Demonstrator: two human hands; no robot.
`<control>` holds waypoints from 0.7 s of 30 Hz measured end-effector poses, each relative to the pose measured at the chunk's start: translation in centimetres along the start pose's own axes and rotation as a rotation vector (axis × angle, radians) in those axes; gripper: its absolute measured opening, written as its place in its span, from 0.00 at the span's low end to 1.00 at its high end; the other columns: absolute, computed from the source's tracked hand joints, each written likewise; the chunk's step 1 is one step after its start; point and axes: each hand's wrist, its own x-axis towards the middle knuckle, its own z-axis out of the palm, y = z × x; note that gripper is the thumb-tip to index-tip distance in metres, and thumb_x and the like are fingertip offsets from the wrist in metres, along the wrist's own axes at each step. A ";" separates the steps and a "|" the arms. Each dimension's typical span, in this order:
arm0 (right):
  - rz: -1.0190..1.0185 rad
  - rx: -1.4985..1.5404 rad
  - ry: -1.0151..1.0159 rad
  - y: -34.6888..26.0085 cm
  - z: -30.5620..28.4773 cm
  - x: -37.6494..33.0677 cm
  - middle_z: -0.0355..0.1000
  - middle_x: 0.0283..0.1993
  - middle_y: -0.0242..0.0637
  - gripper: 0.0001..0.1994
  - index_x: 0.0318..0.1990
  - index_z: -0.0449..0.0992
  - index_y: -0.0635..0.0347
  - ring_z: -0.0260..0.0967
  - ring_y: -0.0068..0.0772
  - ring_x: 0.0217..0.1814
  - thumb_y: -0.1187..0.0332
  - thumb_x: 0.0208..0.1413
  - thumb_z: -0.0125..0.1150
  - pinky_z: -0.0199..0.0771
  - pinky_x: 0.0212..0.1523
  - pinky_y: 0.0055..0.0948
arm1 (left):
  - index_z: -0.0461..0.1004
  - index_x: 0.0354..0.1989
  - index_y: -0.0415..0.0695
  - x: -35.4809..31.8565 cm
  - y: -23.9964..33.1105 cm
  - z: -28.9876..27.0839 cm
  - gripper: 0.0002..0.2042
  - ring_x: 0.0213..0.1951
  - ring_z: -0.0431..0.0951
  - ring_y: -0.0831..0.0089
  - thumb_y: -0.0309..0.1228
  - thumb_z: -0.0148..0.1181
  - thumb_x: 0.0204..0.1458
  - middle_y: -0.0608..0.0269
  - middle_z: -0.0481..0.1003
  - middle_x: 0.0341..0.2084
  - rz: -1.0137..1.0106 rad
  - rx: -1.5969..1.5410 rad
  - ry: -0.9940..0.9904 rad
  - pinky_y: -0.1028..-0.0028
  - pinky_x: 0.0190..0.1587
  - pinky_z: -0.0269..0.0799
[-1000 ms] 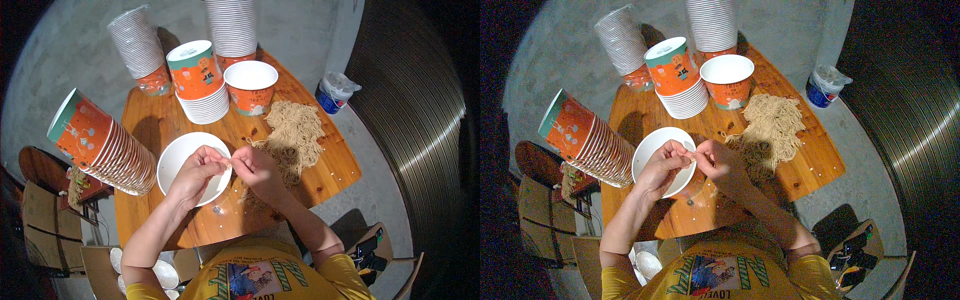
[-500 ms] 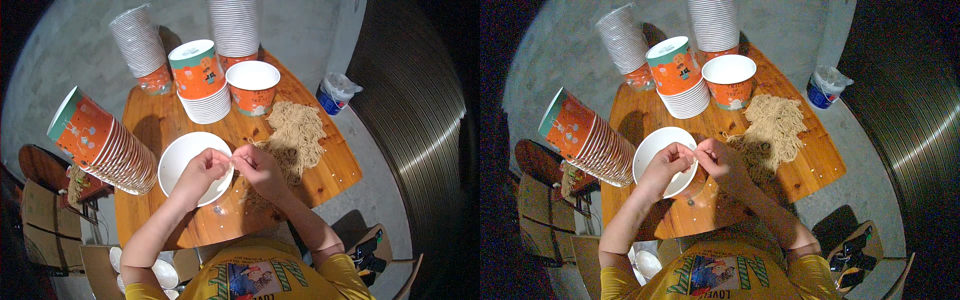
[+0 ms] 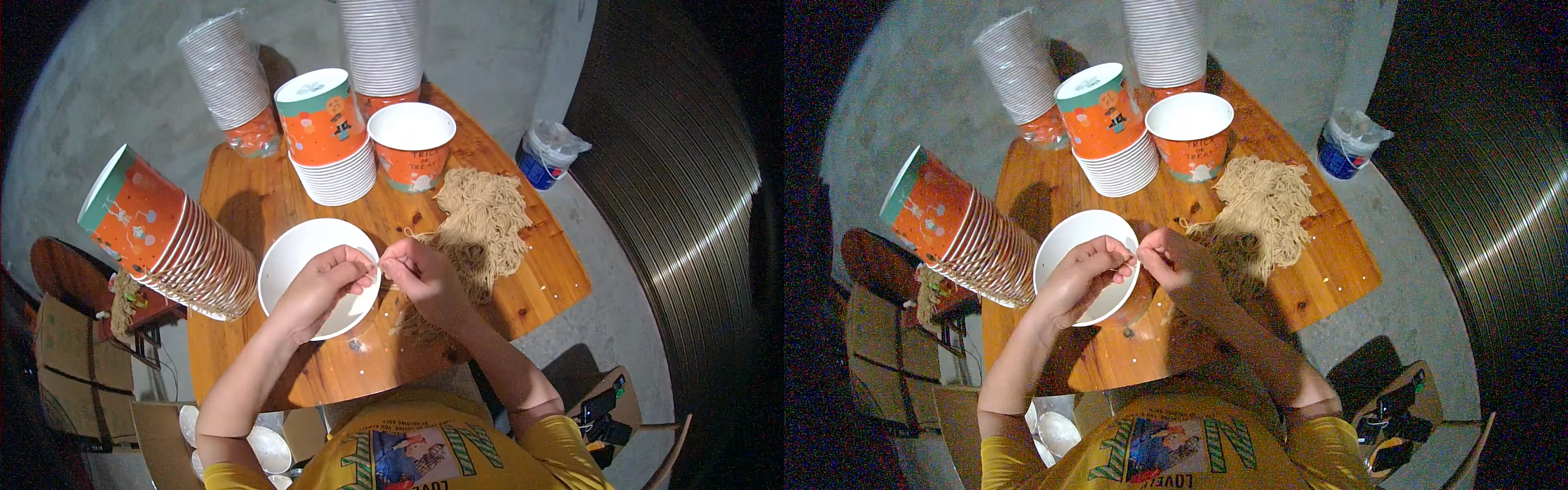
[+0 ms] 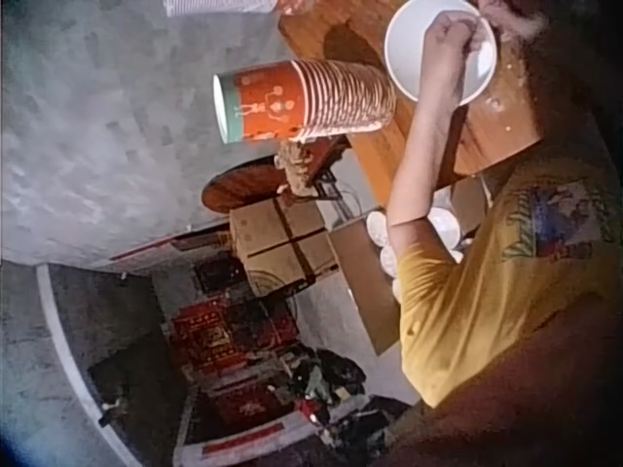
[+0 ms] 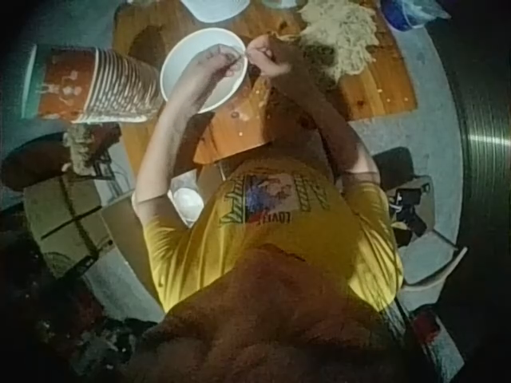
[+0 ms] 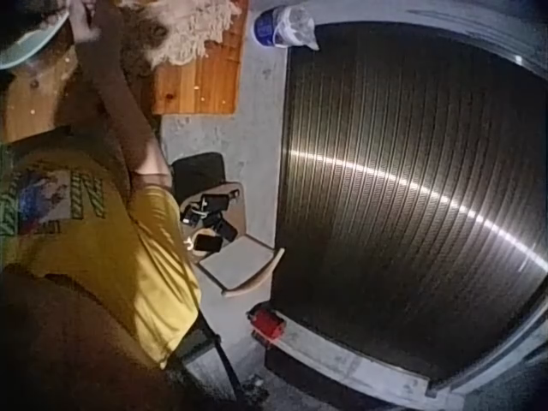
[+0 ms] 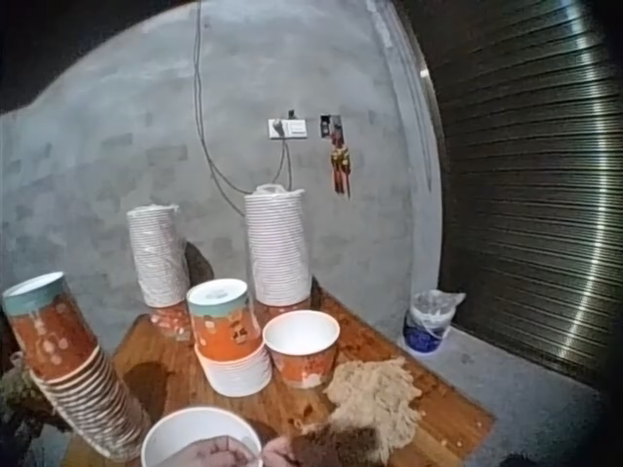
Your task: Attaching strings to paper cups and organizing them into stacks.
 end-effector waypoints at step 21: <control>0.430 0.392 -0.210 -1.5 -2.6 2.6 0.74 0.32 0.30 0.09 0.40 0.72 0.61 0.63 0.10 0.22 0.66 0.56 0.54 0.54 0.15 0.11 | 0.72 0.33 0.41 0.2 -0.6 0.8 0.08 0.26 0.63 0.85 0.33 0.56 0.55 0.73 0.68 0.24 0.086 0.265 -0.008 0.83 0.31 0.60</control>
